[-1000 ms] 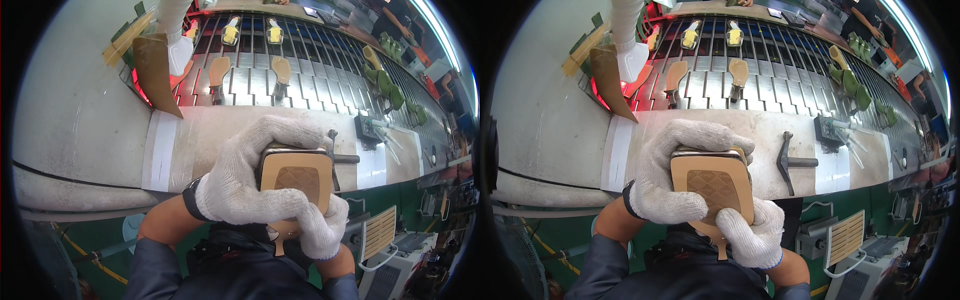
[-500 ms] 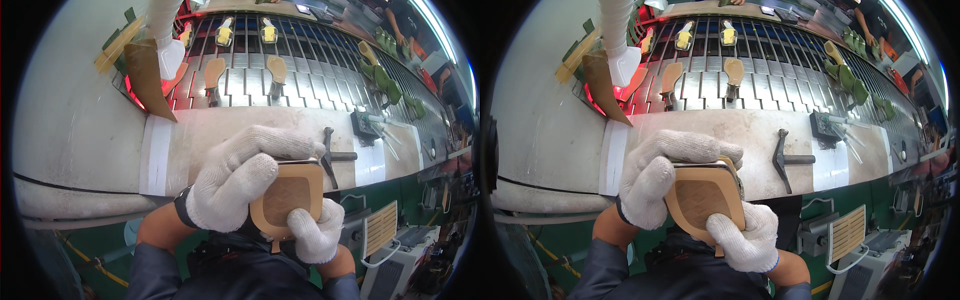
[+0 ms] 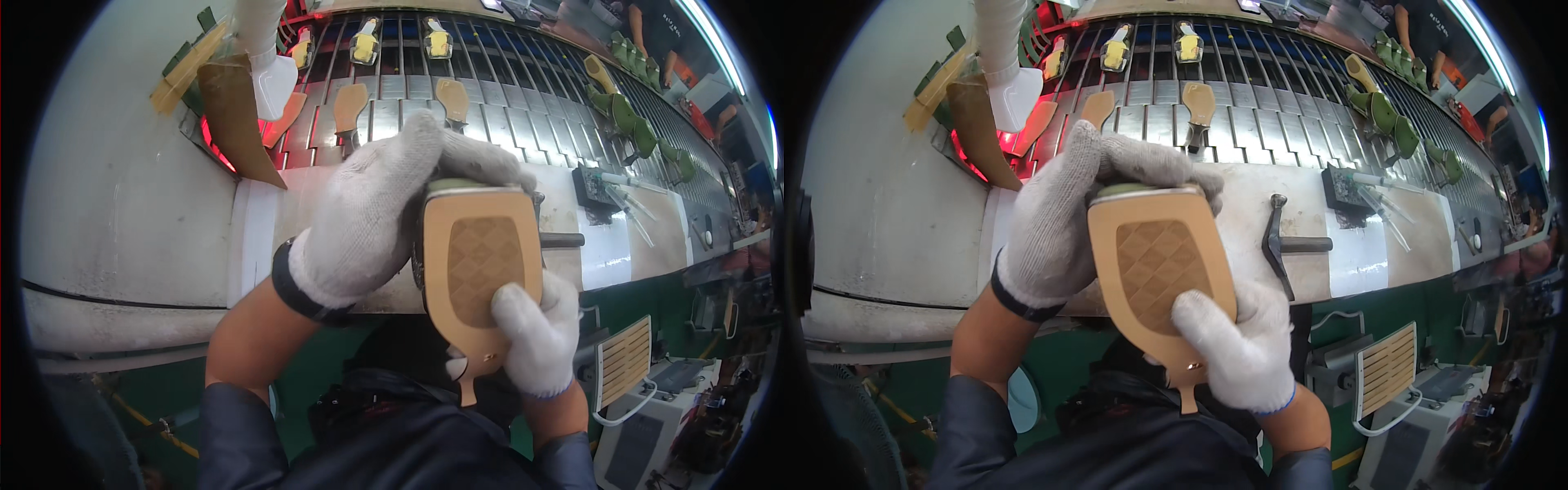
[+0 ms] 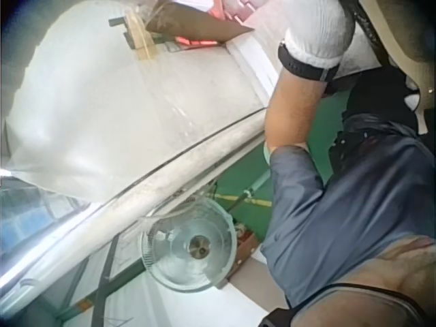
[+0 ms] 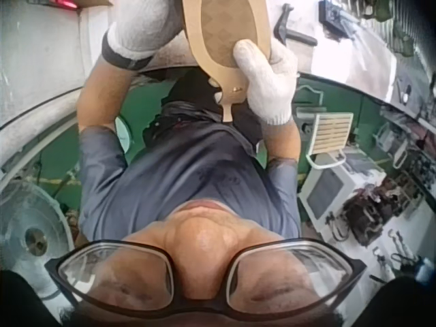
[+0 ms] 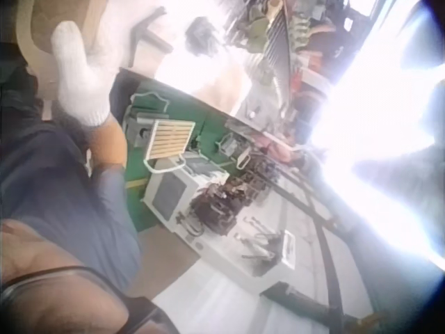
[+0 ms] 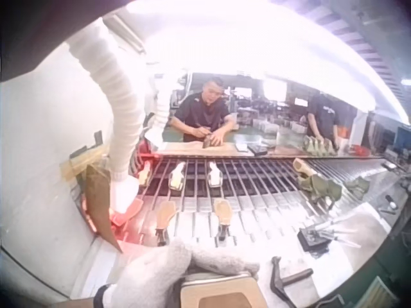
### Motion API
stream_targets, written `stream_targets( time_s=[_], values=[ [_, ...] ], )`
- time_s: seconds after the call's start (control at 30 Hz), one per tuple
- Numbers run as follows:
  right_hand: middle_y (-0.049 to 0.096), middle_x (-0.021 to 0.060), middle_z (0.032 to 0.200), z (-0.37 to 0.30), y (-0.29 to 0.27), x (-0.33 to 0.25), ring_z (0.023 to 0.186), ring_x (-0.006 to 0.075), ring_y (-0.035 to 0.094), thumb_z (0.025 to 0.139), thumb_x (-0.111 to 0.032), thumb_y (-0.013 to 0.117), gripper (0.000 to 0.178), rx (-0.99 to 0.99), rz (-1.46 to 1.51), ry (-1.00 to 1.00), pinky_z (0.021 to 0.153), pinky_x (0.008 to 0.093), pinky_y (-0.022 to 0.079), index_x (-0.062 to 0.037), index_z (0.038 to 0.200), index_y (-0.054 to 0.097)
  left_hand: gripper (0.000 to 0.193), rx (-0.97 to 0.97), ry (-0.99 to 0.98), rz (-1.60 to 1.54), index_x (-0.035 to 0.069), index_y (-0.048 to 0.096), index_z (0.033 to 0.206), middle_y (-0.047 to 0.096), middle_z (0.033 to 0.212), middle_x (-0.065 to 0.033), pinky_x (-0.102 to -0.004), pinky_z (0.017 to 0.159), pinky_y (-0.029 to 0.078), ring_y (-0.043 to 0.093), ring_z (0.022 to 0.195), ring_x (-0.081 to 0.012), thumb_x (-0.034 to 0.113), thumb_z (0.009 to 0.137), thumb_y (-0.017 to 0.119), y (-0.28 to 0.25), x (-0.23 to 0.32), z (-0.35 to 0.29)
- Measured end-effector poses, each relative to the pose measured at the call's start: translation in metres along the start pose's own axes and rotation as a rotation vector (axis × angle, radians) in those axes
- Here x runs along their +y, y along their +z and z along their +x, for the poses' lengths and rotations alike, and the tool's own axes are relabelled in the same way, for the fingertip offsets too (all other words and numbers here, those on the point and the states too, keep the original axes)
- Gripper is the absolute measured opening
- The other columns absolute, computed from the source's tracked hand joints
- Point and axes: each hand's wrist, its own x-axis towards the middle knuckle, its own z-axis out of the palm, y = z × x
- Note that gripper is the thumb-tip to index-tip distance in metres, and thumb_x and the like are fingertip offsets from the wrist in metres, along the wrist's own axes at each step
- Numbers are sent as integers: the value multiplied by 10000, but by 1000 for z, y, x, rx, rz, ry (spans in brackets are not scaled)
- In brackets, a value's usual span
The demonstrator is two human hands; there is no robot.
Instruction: The person assembles high-heeled shoes by taking lasted shoe uppers and soles from a conveyor, attaching each sole onto the shoe bottom by hand, and hammering along the edges and heels with a hammer.
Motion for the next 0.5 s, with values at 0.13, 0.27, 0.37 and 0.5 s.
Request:
stream_targets(
  time_s=[0.13,0.27,0.37,0.5],
  values=[
    [803,197,1026,17,-22,-2,743,225,794,1123,-208,628,380,-57,64,18,615,341,666,107,1332,666,554,-1,129,-204,-61,670,1435,760,1345,-157,-373,1128,561,732,1230,-220,409,1215,477,-1,-29,8],
    [800,211,1020,17,-23,0,727,236,797,1137,-256,635,413,19,-27,-77,614,350,691,103,1341,652,496,-28,167,-99,-49,655,1456,754,1341,-131,-342,1067,590,725,1206,-172,361,1198,544,6,-32,15],
    [800,213,1023,19,-27,2,725,232,797,1143,-262,628,420,49,-63,-122,610,345,693,108,1341,646,601,-43,186,30,-88,506,1581,668,1497,-272,-446,1180,551,681,1374,-321,385,1212,456,7,-38,17],
    [800,208,1024,20,-28,0,725,225,793,1145,-278,628,444,45,-37,-111,604,340,690,115,1351,634,555,-63,232,75,-68,450,1623,640,1536,-255,-442,1209,518,644,1422,-309,280,1194,501,2,-43,14]
  ],
)
